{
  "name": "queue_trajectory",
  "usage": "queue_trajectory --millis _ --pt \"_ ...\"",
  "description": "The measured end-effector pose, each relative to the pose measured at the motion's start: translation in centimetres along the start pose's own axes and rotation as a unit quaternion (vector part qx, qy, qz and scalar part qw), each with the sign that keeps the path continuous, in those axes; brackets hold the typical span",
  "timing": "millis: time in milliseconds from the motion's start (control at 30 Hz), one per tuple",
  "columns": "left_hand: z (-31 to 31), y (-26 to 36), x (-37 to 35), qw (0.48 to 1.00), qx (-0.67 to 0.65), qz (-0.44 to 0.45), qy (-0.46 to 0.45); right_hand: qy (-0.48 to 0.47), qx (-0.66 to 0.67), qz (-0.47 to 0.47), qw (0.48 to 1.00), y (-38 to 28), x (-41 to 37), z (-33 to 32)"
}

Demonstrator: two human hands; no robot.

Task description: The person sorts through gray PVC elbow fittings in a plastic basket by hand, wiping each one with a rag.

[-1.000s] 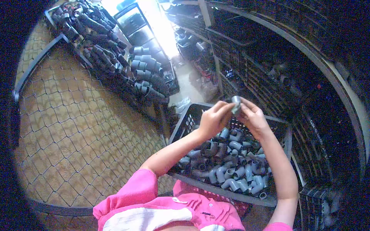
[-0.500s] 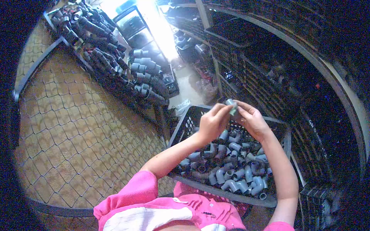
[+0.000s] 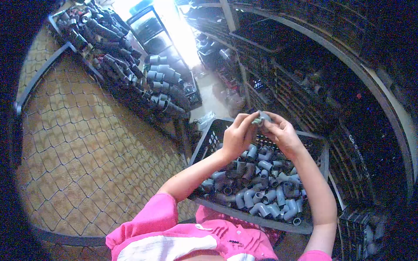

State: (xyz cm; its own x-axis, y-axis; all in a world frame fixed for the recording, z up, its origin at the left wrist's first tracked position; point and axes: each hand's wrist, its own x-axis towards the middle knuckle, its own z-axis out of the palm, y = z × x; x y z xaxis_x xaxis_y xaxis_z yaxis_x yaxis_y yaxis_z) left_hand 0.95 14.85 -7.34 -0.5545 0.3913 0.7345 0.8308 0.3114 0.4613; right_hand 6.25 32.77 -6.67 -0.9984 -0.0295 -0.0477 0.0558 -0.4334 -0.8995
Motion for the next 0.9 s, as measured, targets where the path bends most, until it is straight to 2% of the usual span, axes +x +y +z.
queue_trajectory --millis 133,200,267,333,400,500,600,633,733,900 --pt "0.2 0.7 -0.7 0.997 -0.006 0.056 -0.046 0.063 -0.002 0.009 0.998 -0.2 0.1 -0.3" --pt "0.1 0.4 -0.2 0.996 -0.013 0.088 -0.011 0.059 0.012 0.017 0.998 0.2 0.2 -0.6" --pt "0.0 -0.6 -0.1 1.000 -0.015 0.018 -0.001 0.052 0.028 0.032 0.998 0.7 0.1 -0.8" --pt "-0.6 -0.8 0.7 0.999 0.016 -0.006 0.031 0.054 0.041 0.064 0.996 0.2 -0.3 0.3" --pt "-0.8 -0.9 0.5 1.000 0.017 0.014 0.021 0.056 0.042 0.064 0.995 0.1 -0.4 0.8" --pt "0.1 0.2 -1.2 0.998 -0.018 0.033 -0.048 0.066 0.049 0.048 0.995 -0.2 -0.5 0.7" --pt "0.0 -0.1 -0.3 0.992 0.002 0.129 -0.013 0.041 0.052 0.059 0.996 0.2 -0.5 -0.1" --pt "-0.3 -0.5 0.2 0.991 0.011 0.135 0.019 0.024 0.052 0.069 0.996 0.3 -0.5 0.2" --pt "-1.1 -0.8 0.9 0.996 0.018 0.077 0.042 0.010 0.051 0.073 0.996 0.1 -0.6 1.2" --pt "-0.1 -0.2 -0.4 0.991 -0.007 0.126 -0.035 0.037 0.072 0.055 0.995 0.2 -0.5 0.5"
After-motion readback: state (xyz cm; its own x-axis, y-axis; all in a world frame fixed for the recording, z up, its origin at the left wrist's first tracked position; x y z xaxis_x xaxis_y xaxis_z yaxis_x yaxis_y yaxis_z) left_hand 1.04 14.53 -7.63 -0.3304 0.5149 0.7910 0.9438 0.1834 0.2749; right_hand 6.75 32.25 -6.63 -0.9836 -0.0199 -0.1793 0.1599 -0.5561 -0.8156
